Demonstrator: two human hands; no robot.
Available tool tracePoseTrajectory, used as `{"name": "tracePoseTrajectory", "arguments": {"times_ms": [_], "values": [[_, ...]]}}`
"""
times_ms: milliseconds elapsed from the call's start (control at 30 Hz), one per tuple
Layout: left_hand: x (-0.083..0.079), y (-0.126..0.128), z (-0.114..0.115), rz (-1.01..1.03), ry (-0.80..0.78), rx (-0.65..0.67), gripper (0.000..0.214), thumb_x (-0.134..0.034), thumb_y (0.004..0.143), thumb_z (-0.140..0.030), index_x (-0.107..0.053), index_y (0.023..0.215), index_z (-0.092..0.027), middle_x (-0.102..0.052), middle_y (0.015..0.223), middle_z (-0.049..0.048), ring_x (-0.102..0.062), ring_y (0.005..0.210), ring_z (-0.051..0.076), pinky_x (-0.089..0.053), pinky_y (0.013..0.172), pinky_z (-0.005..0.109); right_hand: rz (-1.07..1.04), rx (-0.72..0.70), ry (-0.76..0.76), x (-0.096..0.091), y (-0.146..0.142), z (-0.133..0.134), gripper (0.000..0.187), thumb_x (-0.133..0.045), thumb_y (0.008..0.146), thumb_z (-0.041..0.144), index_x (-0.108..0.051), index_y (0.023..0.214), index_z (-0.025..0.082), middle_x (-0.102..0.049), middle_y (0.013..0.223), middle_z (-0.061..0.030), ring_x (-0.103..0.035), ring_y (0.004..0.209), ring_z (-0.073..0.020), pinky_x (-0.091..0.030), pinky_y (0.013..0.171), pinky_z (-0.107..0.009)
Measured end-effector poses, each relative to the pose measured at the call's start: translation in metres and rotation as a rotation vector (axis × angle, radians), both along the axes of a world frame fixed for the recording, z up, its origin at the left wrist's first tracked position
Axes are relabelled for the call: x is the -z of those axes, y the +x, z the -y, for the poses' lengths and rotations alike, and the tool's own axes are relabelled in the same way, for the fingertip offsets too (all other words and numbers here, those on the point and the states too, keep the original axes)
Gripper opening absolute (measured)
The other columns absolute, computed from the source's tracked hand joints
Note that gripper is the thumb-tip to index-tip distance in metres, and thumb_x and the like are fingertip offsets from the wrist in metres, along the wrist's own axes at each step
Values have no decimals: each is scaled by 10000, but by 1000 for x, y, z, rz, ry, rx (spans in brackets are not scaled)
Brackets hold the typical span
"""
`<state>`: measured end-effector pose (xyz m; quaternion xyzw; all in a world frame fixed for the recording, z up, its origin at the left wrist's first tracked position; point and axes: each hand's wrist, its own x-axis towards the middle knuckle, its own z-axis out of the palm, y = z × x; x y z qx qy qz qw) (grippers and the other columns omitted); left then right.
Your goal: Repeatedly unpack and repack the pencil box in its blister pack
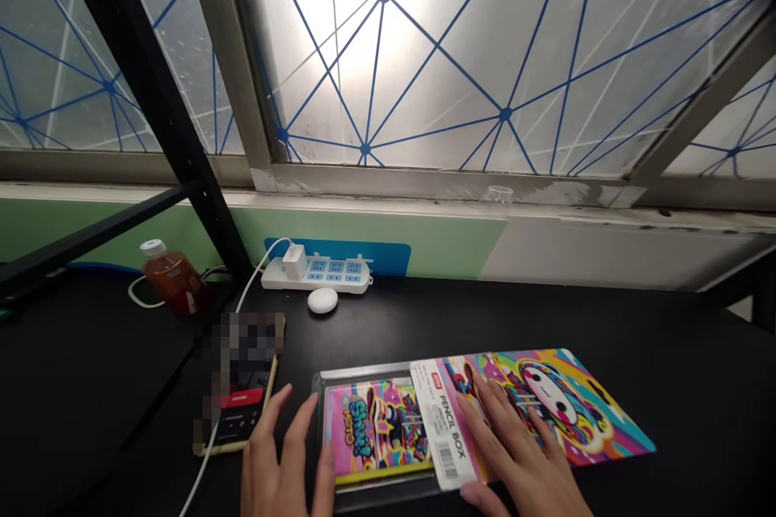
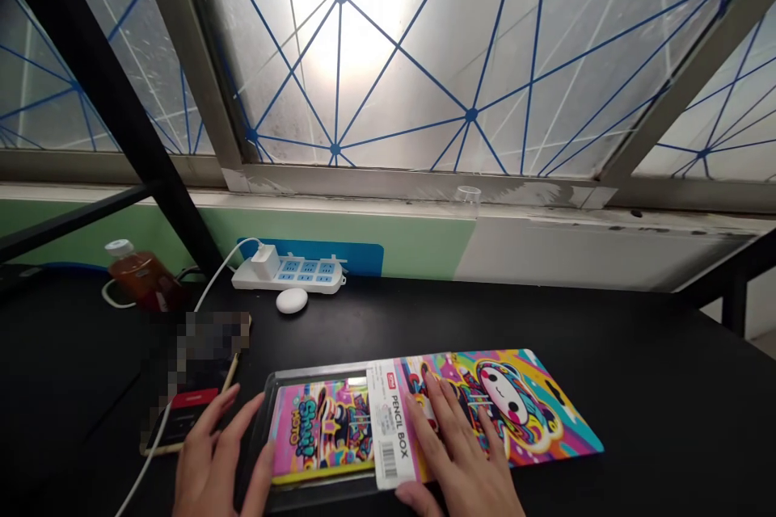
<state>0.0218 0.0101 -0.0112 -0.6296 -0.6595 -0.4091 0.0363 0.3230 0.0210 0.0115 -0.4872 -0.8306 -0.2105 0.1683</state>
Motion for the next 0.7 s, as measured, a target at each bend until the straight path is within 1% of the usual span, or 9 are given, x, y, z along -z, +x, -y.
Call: {"name": "tracePoseTrajectory", "arguments": {"times_ms": [67,133,167,233,300,400,500,600,700], "values": [[0,15,-2,-192,95,43,397,-500,989,-221,-558,1376,-285,-519,1502,156,-545,1347,380,-425,1089,607,42,-28,44,0,-9,-4,745,-421,1041,550,-172,1673,244,-572,1503,-109,-669,1239,-345,-480,922,-469],[2,33,-5,-337,113,167,484,-571,947,-217,-541,1422,-302,-575,1492,146,-572,1342,380,-425,1102,606,73,-65,73,0,-13,-8,798,-409,1031,602,-164,1673,197,-586,1486,-128,-677,1216,-363,-471,908,-489],[4,42,-7,-411,102,247,504,-610,933,-271,-543,1431,-289,-594,1489,155,-580,1342,396,-458,1077,597,86,-74,73,1,-13,-10,817,-417,1024,614,-165,1672,185,-578,1491,-135,-677,1212,-370,-468,905,-496],[8,56,-13,-551,89,383,588,-669,905,-473,-558,1436,-247,-632,1458,187,-621,1293,452,-548,967,592,96,-79,72,2,-10,-12,816,-442,1015,582,-169,1671,181,-562,1506,-137,-673,1218,-376,-465,906,-502],[10,63,-19,-629,78,457,727,-661,883,-625,-547,1464,-205,-641,1443,204,-650,1246,484,-601,879,593,96,-85,65,3,-2,-14,754,-454,1011,438,-176,1672,202,-554,1517,-119,-668,1237,-351,-467,913,-479],[7,58,-24,-611,2,499,739,-611,944,-593,-475,1538,-175,-532,1545,165,-604,1322,446,-622,931,562,105,-99,53,2,20,-16,733,-410,969,197,-200,1668,259,-542,1531,-76,-660,1268,-269,-477,920,-401],[-3,47,-26,-561,-98,554,673,-573,998,-500,-426,1579,-192,-402,1618,95,-533,1395,408,-609,1005,540,135,-91,49,5,52,-16,749,-385,945,127,-233,1660,287,-542,1534,-44,-664,1264,-227,-494,910,-359],[-23,39,-28,-516,-259,592,598,-503,1041,-476,-453,1570,-201,-371,1621,78,-461,1433,422,-561,1048,608,145,-70,53,15,85,-12,755,-380,939,109,-246,1657,298,-569,1518,-27,-681,1238,-217,-503,920,-353],[-50,38,-32,-399,-525,588,543,-422,1070,-473,-493,1550,-231,-371,1624,46,-362,1493,403,-453,1133,653,109,-24,50,29,109,-4,791,-373,924,71,-228,1661,321,-558,1537,-29,-670,1255,-242,-489,966,-383]]}}
